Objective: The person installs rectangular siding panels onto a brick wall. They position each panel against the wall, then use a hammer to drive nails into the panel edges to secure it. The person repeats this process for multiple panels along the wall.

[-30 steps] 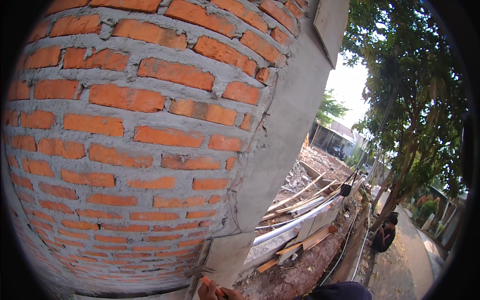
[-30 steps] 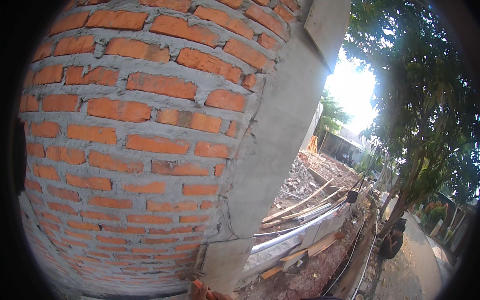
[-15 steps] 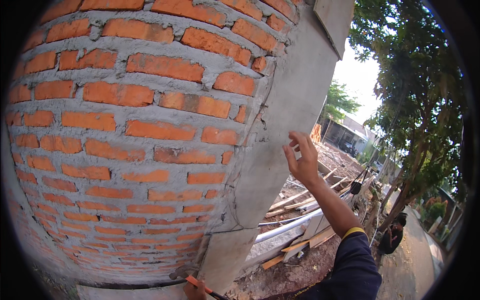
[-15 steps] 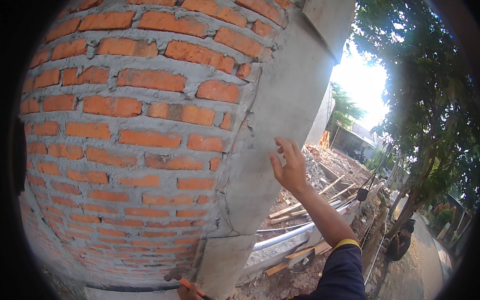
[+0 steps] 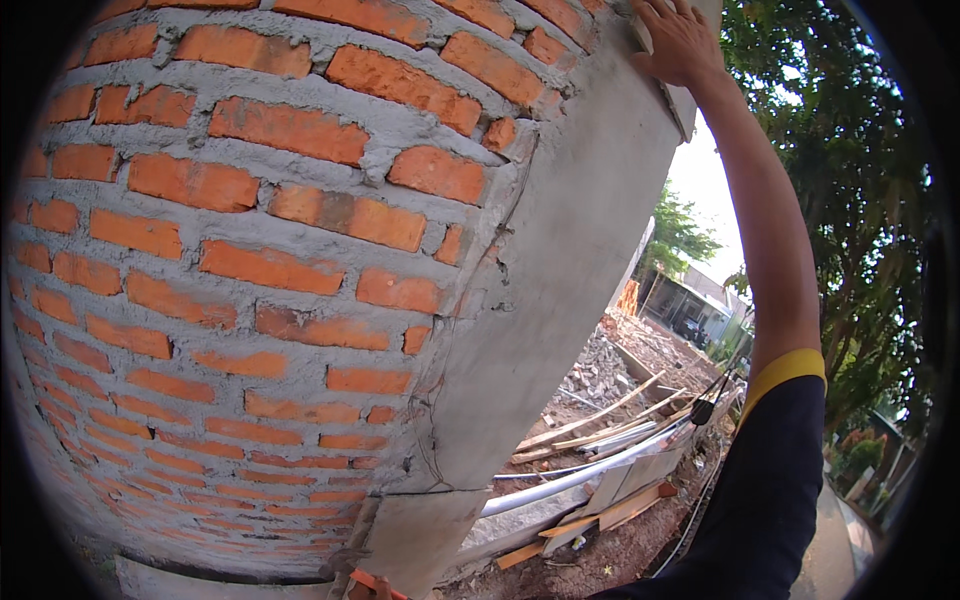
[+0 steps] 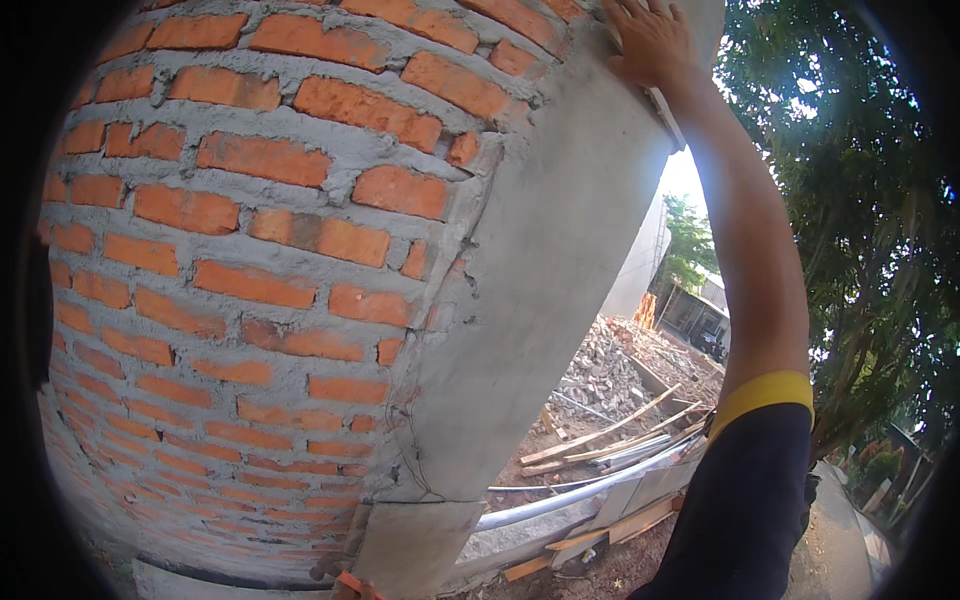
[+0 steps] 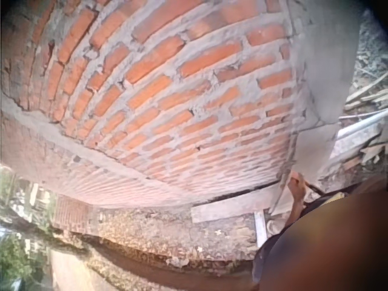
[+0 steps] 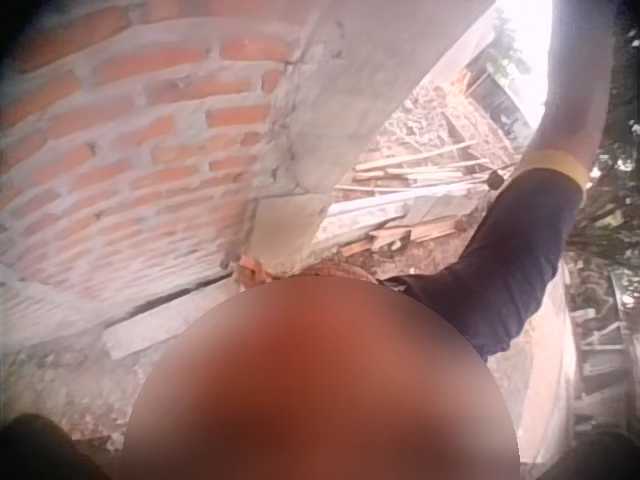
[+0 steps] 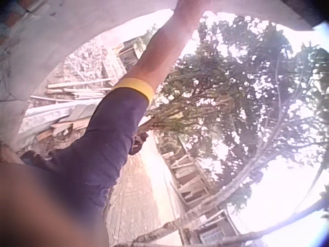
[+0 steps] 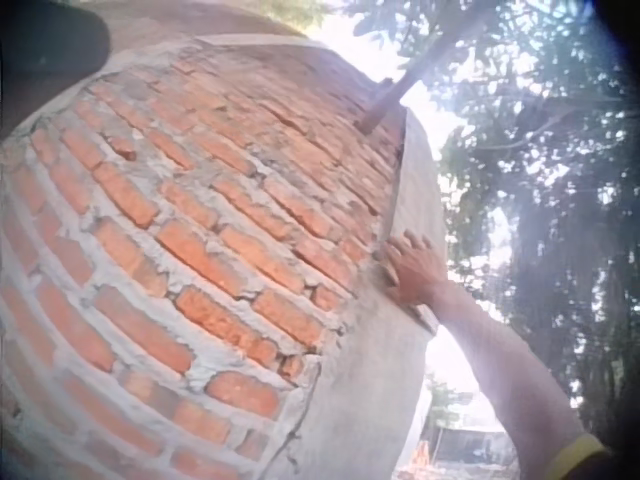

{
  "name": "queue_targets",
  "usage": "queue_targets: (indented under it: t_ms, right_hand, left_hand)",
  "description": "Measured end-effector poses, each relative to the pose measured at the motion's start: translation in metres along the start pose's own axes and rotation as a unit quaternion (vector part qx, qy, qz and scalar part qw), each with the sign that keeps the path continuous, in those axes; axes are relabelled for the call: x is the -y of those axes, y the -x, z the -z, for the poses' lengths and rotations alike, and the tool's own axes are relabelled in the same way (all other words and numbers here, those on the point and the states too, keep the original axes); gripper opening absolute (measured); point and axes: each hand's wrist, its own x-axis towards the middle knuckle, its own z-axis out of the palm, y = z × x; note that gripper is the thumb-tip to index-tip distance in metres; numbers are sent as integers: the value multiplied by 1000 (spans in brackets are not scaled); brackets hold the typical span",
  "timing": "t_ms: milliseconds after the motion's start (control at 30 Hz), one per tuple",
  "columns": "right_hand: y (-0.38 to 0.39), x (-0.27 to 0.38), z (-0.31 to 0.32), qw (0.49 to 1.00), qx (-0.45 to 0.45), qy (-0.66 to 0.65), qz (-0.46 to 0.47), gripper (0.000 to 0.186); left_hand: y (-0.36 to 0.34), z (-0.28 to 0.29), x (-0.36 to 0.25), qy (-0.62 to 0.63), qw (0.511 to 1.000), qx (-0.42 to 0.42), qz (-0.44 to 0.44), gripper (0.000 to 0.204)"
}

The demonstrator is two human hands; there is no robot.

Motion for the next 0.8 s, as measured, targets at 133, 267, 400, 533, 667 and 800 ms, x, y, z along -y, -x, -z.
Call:
queue_targets:
  t_ms: [133,267,400,533,667,800]
  right_hand:
    - [-31,-3,-4,990,87,97,57,63]
    - [-50,7,0,978,156,130,52,55]
    - [-45,4,13,977,140,120,110,52]
    - [-51,3,15,973,154,113,127,43]
    - [-69,-1,6,953,235,152,119,26]
    - [-78,-16,-8,914,301,222,159,18]
  left_hand:
    - [-3,-9,-18,30,999,6,20,41]
    - [-21,-9,-24,8,999,24,20,40]
    - [-37,-8,-23,5,999,42,20,38]
    - [-46,-7,-23,3,998,60,20,37]
    - [-50,-6,-25,7,997,71,20,36]
    - [-51,-5,-27,6,997,80,20,34]
